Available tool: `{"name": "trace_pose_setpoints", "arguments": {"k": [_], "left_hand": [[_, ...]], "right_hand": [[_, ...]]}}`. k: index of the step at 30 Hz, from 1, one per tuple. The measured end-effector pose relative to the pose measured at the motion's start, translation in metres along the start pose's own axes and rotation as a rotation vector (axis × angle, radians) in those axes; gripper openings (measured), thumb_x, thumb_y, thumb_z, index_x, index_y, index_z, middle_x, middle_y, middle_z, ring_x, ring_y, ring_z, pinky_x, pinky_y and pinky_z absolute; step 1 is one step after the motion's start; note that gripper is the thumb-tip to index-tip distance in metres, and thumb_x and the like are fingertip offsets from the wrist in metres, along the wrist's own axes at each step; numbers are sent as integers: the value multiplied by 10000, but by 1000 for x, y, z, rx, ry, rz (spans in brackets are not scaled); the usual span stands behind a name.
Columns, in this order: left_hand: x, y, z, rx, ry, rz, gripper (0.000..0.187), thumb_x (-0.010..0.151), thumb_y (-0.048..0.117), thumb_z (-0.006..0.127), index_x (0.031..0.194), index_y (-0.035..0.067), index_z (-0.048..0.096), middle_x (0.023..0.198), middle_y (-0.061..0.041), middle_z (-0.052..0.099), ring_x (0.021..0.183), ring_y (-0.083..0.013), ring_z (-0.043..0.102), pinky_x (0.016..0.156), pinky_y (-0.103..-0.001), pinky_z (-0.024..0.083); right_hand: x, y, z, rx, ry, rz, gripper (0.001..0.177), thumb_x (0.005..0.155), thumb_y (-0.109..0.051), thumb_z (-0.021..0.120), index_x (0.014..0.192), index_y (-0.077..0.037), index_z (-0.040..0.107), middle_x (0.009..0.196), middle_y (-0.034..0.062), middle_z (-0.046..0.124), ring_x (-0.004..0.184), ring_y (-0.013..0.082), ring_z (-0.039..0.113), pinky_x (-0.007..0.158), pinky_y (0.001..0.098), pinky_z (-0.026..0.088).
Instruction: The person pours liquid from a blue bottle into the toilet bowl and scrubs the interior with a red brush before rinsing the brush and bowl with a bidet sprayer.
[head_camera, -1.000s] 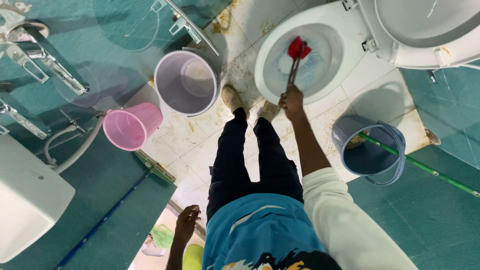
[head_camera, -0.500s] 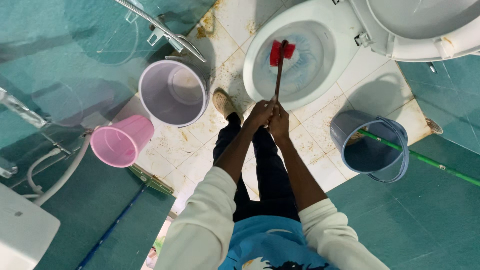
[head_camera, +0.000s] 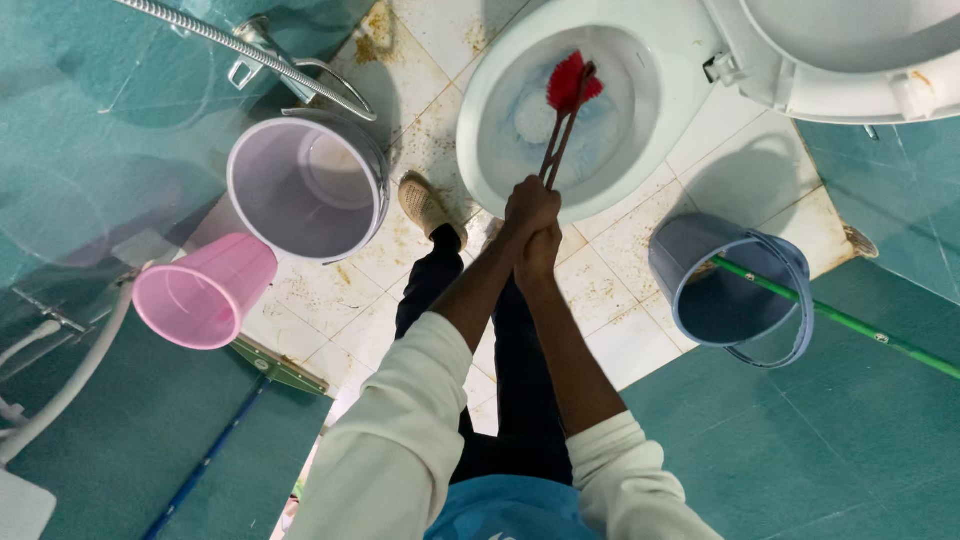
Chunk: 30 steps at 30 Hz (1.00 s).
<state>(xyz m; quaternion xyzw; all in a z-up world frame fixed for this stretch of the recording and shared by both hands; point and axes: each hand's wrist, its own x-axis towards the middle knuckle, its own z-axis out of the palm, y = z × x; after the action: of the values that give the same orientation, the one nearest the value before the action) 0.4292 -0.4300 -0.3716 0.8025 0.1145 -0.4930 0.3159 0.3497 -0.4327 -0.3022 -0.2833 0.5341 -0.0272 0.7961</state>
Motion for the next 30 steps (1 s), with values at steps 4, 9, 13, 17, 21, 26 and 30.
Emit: {"name": "trace_pose_setpoints", "arguments": {"k": [4,9,13,17,21,26,30], "left_hand": [[35,36,-34,94,8,105,362,823,207,601,1117,11,683,1092,-232,724,1029,-393,713,871,-474,570],[38,-11,-37,-92,18,96,383,883,266,665,1032,-86,663,960,-287,734,883,-389,756,775,-436,621],[-37,-99,-14,-445,44,271,357,964,288,578,857,-37,678,736,-141,693,694,-238,675,647,-397,518],[-90,-123,29,-868,-72,1,313,1012,198,582,853,-53,680,779,-103,683,698,-183,634,652,-337,523],[-90,-83,40,-1059,-225,2,271,1038,169,487,913,-51,584,775,-108,650,674,-213,657,626,-358,562],[-48,-37,58,-1082,-211,-119,249,1030,116,475,915,-75,588,826,-141,651,684,-199,629,572,-383,514],[-34,-19,104,-1418,-268,-199,105,1050,89,509,983,13,538,854,-136,624,716,-213,630,638,-374,551]], "right_hand": [[54,-10,16,90,-238,81,147,1082,-56,407,1089,20,533,705,54,549,470,145,475,368,325,346],[22,-1,31,-270,-163,-25,225,1046,-111,427,1192,9,550,674,66,539,450,122,453,381,300,335],[-49,7,7,-986,-213,-226,543,1025,-195,488,1504,41,386,883,213,707,721,262,683,630,388,535],[-79,-6,-38,-1283,-291,-178,552,987,-190,521,1485,26,422,1085,332,713,1010,455,711,808,475,591],[-79,-43,-39,-1379,-288,-364,533,986,-163,549,1470,33,441,1097,352,690,1029,489,689,831,511,573],[-50,-112,-3,-1849,-229,-435,346,975,-169,551,1286,-46,642,910,269,713,838,459,709,716,565,569],[-47,-148,3,-2235,-209,-317,236,982,-221,580,1135,-74,683,859,228,730,789,418,723,667,541,577]]}}
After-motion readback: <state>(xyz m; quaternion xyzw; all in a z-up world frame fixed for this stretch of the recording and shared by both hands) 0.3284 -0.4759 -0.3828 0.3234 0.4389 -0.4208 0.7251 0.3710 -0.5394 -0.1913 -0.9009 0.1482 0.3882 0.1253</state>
